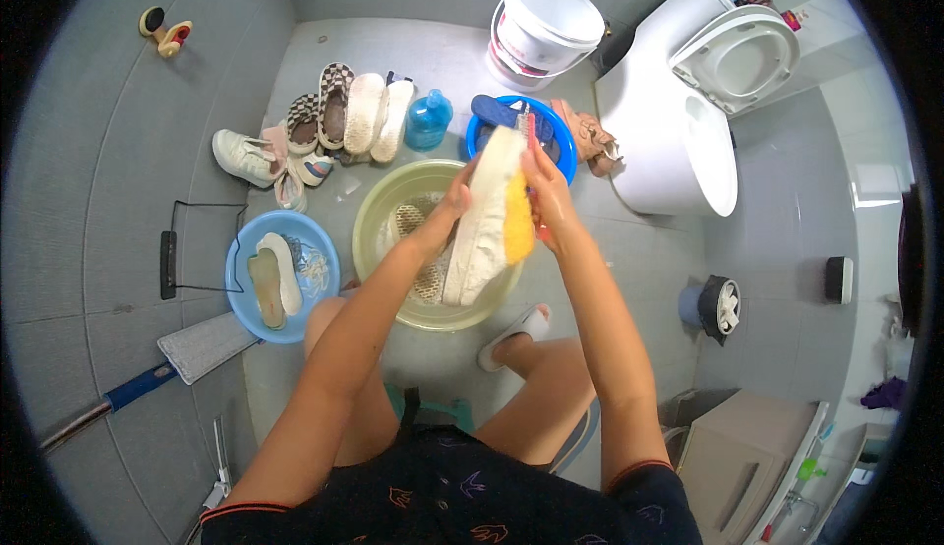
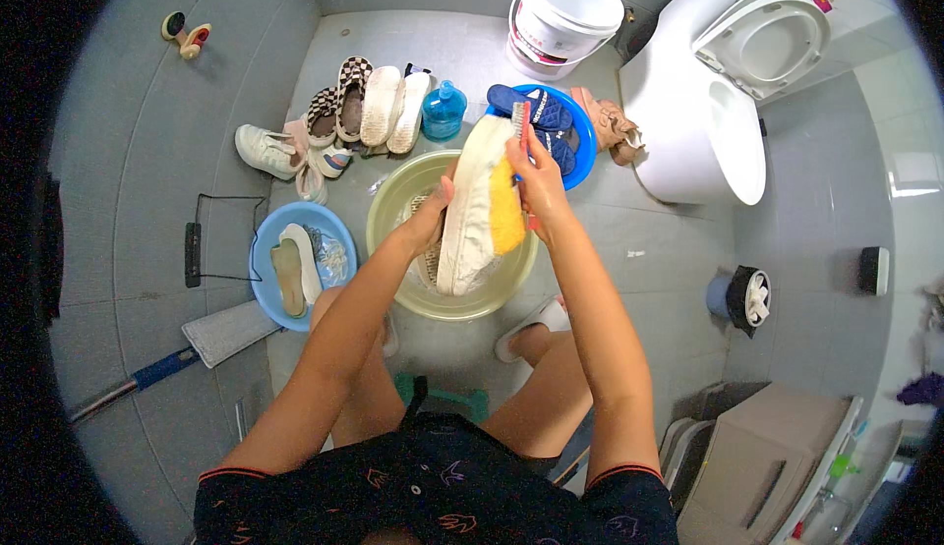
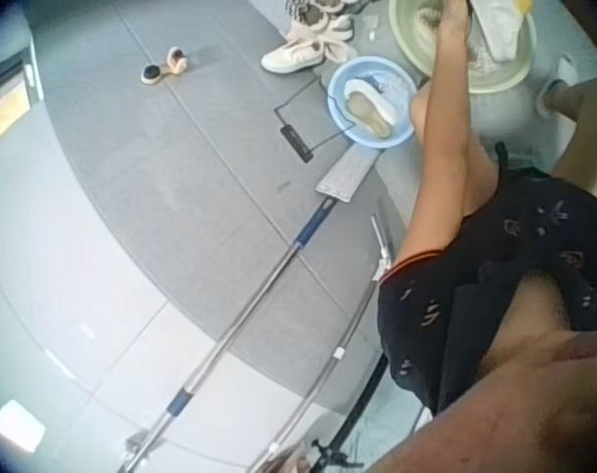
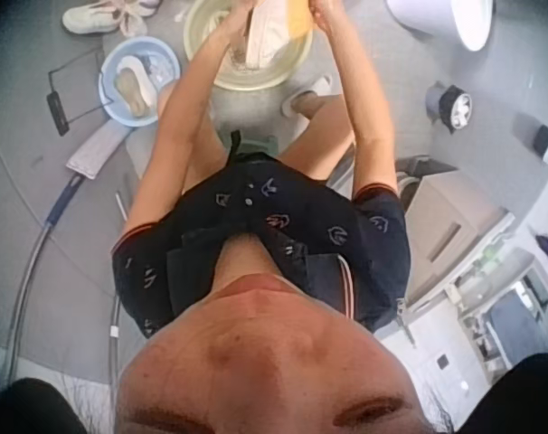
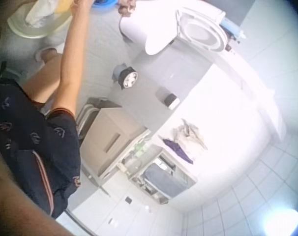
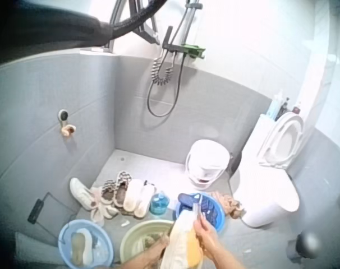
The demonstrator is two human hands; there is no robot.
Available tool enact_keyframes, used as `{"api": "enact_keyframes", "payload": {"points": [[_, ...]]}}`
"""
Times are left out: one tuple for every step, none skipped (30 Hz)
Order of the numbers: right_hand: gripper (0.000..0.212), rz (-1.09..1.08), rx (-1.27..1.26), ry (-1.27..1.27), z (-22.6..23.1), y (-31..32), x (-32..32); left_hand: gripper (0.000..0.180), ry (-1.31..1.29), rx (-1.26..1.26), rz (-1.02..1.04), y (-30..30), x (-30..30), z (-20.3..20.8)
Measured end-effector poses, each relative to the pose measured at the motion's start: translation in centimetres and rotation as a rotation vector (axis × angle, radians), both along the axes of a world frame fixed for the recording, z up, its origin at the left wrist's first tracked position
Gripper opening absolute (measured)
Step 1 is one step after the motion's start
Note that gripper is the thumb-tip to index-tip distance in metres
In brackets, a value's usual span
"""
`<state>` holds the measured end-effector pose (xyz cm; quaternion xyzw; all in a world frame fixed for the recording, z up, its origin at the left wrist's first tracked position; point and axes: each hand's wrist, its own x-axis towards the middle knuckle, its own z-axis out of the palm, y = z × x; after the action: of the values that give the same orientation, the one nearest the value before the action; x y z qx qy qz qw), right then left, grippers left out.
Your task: The person sits on a small stool in a bathroom and scrubs a pair of yellow slippers with a pink brush. They dip the slippers into a basin of soapy water and scrub the soles and uppers repeatedly. The person handles the slippers one at a time, rinsing them in the basin and scrubbing them thoroughly.
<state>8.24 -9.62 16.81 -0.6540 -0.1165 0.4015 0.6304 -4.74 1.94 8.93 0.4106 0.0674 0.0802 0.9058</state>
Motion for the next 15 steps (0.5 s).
{"api": "enact_keyframes", "payload": {"points": [[0.072,-0.029,-0.037,-0.152,-1.1,0.5,-0.3,0.089,0.089,-0.007,0.006,0.1,-0.1,-0.3],[0.076,0.009,0.031,-0.282,-2.2,0.7,-0.8,0.095,0.179,-0.018,0.013,0.1,-0.2,-0.5],[0.079,0.050,0.098,-0.409,-2.3,0.9,-1.8,0.095,0.121,0.045,0.017,0.4,-0.4,-0.2],[0.080,0.056,0.055,-0.342,-1.0,0.8,-2.8,0.095,0.063,0.107,0.020,0.7,-0.4,-0.2],[0.080,0.057,0.082,-0.396,-1.2,0.5,-3.0,0.095,0.005,0.170,0.023,0.9,-0.4,-0.1],[0.079,0.055,0.115,-0.455,-1.2,0.3,-2.8,0.096,-0.018,0.242,0.059,1.1,-0.4,0.2],[0.079,0.052,0.147,-0.514,-1.1,0.0,-2.7,0.098,-0.042,0.313,0.095,1.1,-0.3,0.6],[0.075,-0.003,0.082,-0.643,-0.9,-0.5,-2.6,0.100,-0.066,0.384,0.130,1.1,-0.2,0.9],[0.074,-0.005,0.044,-0.710,-0.2,-1.0,-2.8,0.101,-0.053,0.383,0.158,1.1,-0.1,1.1],[0.072,-0.004,0.006,-0.774,0.8,-1.4,-3.0,0.103,-0.036,0.380,0.189,1.0,0.0,1.1],[0.071,-0.003,-0.032,-0.837,1.8,-1.7,-3.4,0.104,-0.019,0.377,0.219,1.0,0.0,0.9],[0.069,0.088,-0.109,-0.922,2.6,-1.8,-4.3,0.104,0.003,0.427,0.272,1.3,-0.2,0.7],[0.068,0.171,-0.198,-1.013,3.6,-2.2,-5.2,0.103,0.015,0.467,0.315,1.4,0.2,0.3],[0.066,0.256,-0.288,-1.101,4.2,-2.4,-6.2,0.102,0.028,0.509,0.358,1.4,0.4,-0.2],[0.063,0.367,-0.451,-1.005,4.6,-2.5,-7.1,0.101,0.030,0.557,0.363,1.2,0.5,-0.5]]}}
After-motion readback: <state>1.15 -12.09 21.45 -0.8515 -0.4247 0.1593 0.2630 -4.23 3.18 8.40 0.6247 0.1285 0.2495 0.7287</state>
